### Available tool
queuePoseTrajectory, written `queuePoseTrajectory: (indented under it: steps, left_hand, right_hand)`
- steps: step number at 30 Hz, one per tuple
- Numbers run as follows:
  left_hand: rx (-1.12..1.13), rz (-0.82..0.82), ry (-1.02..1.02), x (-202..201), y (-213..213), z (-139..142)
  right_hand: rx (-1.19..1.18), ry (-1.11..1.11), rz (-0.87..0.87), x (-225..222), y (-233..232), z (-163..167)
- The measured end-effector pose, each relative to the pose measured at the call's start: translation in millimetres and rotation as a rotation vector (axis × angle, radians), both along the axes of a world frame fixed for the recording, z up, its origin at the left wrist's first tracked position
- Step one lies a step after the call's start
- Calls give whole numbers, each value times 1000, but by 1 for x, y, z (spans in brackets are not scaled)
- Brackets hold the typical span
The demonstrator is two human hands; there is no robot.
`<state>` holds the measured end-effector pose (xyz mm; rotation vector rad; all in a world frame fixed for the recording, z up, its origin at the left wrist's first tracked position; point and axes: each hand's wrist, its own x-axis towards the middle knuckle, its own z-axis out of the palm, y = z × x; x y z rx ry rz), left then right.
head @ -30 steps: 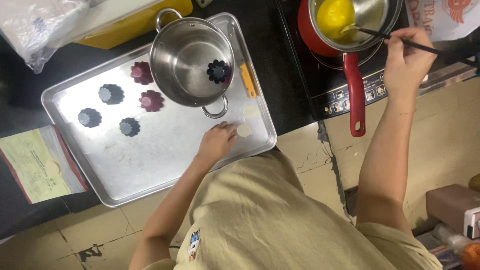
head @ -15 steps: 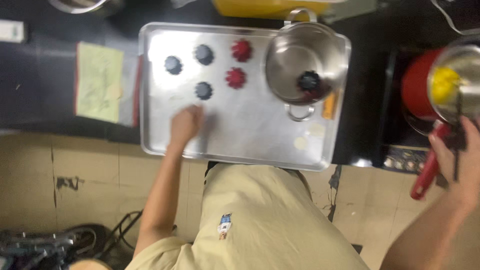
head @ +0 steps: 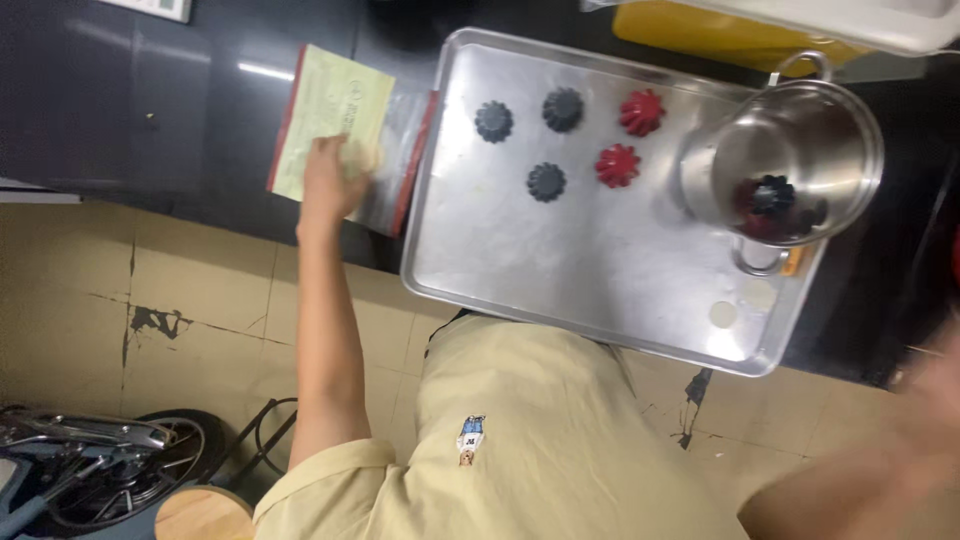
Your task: The person brushes a yellow liquid onto round dough discs on a metal tray, then wraps the discs around flower-shaped molds, presses the dough to shape it, and removes the molds, leaving shaped dough pieces on the tray.
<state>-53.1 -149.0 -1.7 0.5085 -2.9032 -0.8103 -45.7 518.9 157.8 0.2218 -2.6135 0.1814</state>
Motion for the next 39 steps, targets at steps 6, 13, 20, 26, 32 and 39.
queuePoseTrajectory:
  steps: [6, 13, 20, 26, 32, 39]
  left_hand:
    - [54, -128, 27, 3, -41, -11]
    - [1278, -144, 169, 19, 0, 59]
    - [1625, -342, 313, 42, 60, 136]
    - [1344, -381, 221, 45, 93, 182]
    - [1097, -439, 282, 35, 128, 206]
    - [953, -504, 303, 28, 150, 216]
  right_hand:
    - [-325, -185, 559, -21, -239, -14]
    - [-968, -525, 730, -24, -425, -3]
    - [-912, -440, 868, -6, -423, 39]
    - [-838, -283, 726, 4, -386, 63]
    - [-908, -389, 645, 3, -349, 71]
    - [-855, -446, 607, -1, -319, 79]
